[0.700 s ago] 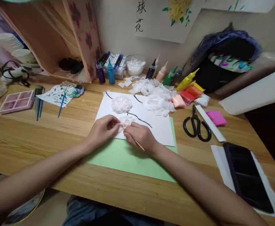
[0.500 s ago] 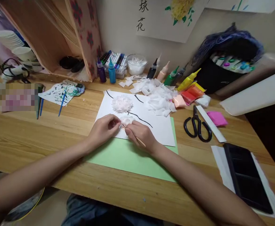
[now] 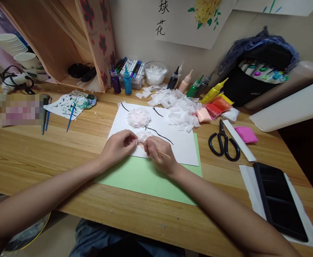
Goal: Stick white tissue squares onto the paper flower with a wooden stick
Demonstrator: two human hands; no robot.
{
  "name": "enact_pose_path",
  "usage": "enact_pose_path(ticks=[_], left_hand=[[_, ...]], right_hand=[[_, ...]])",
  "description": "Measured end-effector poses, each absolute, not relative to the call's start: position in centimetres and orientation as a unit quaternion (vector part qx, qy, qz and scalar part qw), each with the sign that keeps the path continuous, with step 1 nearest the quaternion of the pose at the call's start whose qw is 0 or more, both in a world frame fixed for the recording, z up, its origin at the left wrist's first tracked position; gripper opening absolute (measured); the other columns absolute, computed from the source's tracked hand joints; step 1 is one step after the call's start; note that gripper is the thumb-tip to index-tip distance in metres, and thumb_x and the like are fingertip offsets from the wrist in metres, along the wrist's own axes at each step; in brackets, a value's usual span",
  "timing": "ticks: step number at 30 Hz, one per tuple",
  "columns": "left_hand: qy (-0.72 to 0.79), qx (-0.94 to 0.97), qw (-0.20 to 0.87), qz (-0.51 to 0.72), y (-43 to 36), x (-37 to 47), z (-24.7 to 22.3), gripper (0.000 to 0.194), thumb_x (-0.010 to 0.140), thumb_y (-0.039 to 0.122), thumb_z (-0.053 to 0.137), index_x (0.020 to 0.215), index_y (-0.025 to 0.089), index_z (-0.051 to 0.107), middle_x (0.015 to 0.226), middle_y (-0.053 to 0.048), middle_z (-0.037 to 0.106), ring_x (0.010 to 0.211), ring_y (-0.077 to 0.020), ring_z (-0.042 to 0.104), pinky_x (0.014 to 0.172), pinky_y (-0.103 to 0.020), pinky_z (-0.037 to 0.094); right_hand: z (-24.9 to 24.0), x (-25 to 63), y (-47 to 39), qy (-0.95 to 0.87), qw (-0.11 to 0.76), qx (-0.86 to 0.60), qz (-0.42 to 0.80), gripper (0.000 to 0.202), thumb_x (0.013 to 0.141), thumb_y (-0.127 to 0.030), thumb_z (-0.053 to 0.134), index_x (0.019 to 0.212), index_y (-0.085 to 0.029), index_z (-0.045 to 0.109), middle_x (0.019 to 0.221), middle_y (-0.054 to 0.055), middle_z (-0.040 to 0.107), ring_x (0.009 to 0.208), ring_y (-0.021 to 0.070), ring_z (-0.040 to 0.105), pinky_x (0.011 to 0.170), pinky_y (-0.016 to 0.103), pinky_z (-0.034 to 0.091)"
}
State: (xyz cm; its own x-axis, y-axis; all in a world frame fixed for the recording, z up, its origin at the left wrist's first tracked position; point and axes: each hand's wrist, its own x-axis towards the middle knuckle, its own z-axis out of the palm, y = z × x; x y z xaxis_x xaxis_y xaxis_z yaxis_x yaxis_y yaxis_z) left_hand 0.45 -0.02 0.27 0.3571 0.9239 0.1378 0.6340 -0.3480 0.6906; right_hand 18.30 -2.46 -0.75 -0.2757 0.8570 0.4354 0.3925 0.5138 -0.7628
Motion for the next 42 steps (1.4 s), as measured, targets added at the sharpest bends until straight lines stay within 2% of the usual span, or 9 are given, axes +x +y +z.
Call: enact_pose_path(ticks=[5, 12, 20, 24, 29, 34, 36, 38, 42], left_hand=[[0.501, 0.778, 0.272, 0.266, 0.0, 0.5, 0.2, 0.010, 0.082, 0.022, 0.050, 0.083, 0.019, 0.060, 0.077, 0.001, 0.062, 0.072, -0.0125, 0.055, 0.064, -0.026, 0.040], [0.502, 0.780, 0.270, 0.258, 0.0, 0.5, 0.3, 0.010, 0.082, 0.022, 0.050, 0.082, 0.018, 0.059, 0.078, -0.001, 0.063, 0.072, -0.0134, 0.055, 0.064, -0.026, 0.041], [0.501, 0.784, 0.265, 0.255, 0.0, 0.6, 0.4, 0.010, 0.082, 0.021, 0.050, 0.082, 0.018, 0.059, 0.079, -0.001, 0.064, 0.072, -0.0135, 0.055, 0.064, -0.025, 0.042], [0.500, 0.787, 0.260, 0.251, 0.0, 0.6, 0.5, 0.010, 0.082, 0.020, 0.050, 0.081, 0.018, 0.059, 0.079, -0.002, 0.064, 0.072, -0.0135, 0.056, 0.065, -0.025, 0.043], [0.500, 0.787, 0.261, 0.249, -0.1, 0.6, 0.5, 0.011, 0.082, 0.020, 0.049, 0.081, 0.018, 0.059, 0.079, -0.002, 0.065, 0.073, -0.0136, 0.056, 0.065, -0.026, 0.043], [0.498, 0.787, 0.262, 0.251, -0.1, 0.6, 0.5, 0.010, 0.082, 0.022, 0.049, 0.082, 0.018, 0.059, 0.079, -0.002, 0.064, 0.073, -0.0137, 0.056, 0.065, -0.026, 0.043], [0.493, 0.789, 0.263, 0.253, -0.1, 0.6, 0.6, 0.011, 0.082, 0.023, 0.050, 0.083, 0.018, 0.059, 0.079, -0.002, 0.064, 0.073, -0.0136, 0.056, 0.065, -0.026, 0.043], [0.485, 0.795, 0.263, 0.254, -0.1, 0.6, 0.6, 0.012, 0.082, 0.027, 0.051, 0.084, 0.018, 0.059, 0.079, -0.002, 0.063, 0.073, -0.0138, 0.056, 0.066, -0.026, 0.043], [0.477, 0.802, 0.259, 0.249, -0.1, 0.4, 0.7, 0.015, 0.081, 0.029, 0.053, 0.088, 0.017, 0.058, 0.080, -0.002, 0.063, 0.075, -0.0146, 0.056, 0.067, -0.027, 0.044]], right_hand=[[-0.6, 18.2, -2.3, -0.782, 0.423, -0.391, 0.238, 0.035, 0.097, -0.023, 0.029, 0.069, -0.020, 0.049, 0.060, 0.001, 0.052, 0.060, 0.0132, 0.048, 0.061, 0.028, 0.039], [-0.6, 18.1, -2.2, -0.775, 0.415, -0.408, 0.246, 0.038, 0.098, -0.024, 0.028, 0.065, -0.020, 0.048, 0.060, 0.000, 0.051, 0.060, 0.0125, 0.048, 0.063, 0.027, 0.039], [-0.3, 17.7, -2.2, -0.625, 0.444, -0.503, 0.399, 0.043, 0.097, -0.041, 0.031, 0.065, -0.019, 0.050, 0.053, -0.001, 0.053, 0.051, 0.0107, 0.052, 0.055, 0.025, 0.040], [-0.1, 17.6, -2.1, -0.588, 0.461, -0.510, 0.425, 0.044, 0.096, -0.045, 0.032, 0.064, -0.019, 0.049, 0.052, -0.001, 0.053, 0.049, 0.0096, 0.052, 0.051, 0.024, 0.040], [-0.5, 17.8, -2.2, -0.609, 0.455, -0.514, 0.398, 0.044, 0.096, -0.045, 0.030, 0.065, -0.020, 0.049, 0.052, -0.001, 0.054, 0.049, 0.0107, 0.052, 0.052, 0.025, 0.041], [0.5, 17.6, -2.0, -0.746, 0.391, -0.472, 0.260, 0.046, 0.097, -0.042, 0.028, 0.060, -0.021, 0.046, 0.056, 0.001, 0.052, 0.055, 0.0129, 0.050, 0.060, 0.028, 0.040], [0.9, 17.4, -1.8, -0.763, 0.370, -0.467, 0.250, 0.046, 0.097, -0.042, 0.028, 0.059, -0.021, 0.045, 0.055, 0.001, 0.051, 0.054, 0.0127, 0.048, 0.060, 0.028, 0.040], [1.0, 17.3, -1.6, -0.727, 0.377, -0.492, 0.296, 0.046, 0.097, -0.042, 0.029, 0.060, -0.020, 0.045, 0.052, 0.000, 0.051, 0.051, 0.0118, 0.048, 0.058, 0.027, 0.039], [0.1, 17.5, -1.3, -0.592, 0.449, -0.510, 0.434, 0.045, 0.096, -0.046, 0.029, 0.063, -0.020, 0.046, 0.045, -0.003, 0.050, 0.043, 0.0106, 0.050, 0.048, 0.025, 0.038]])
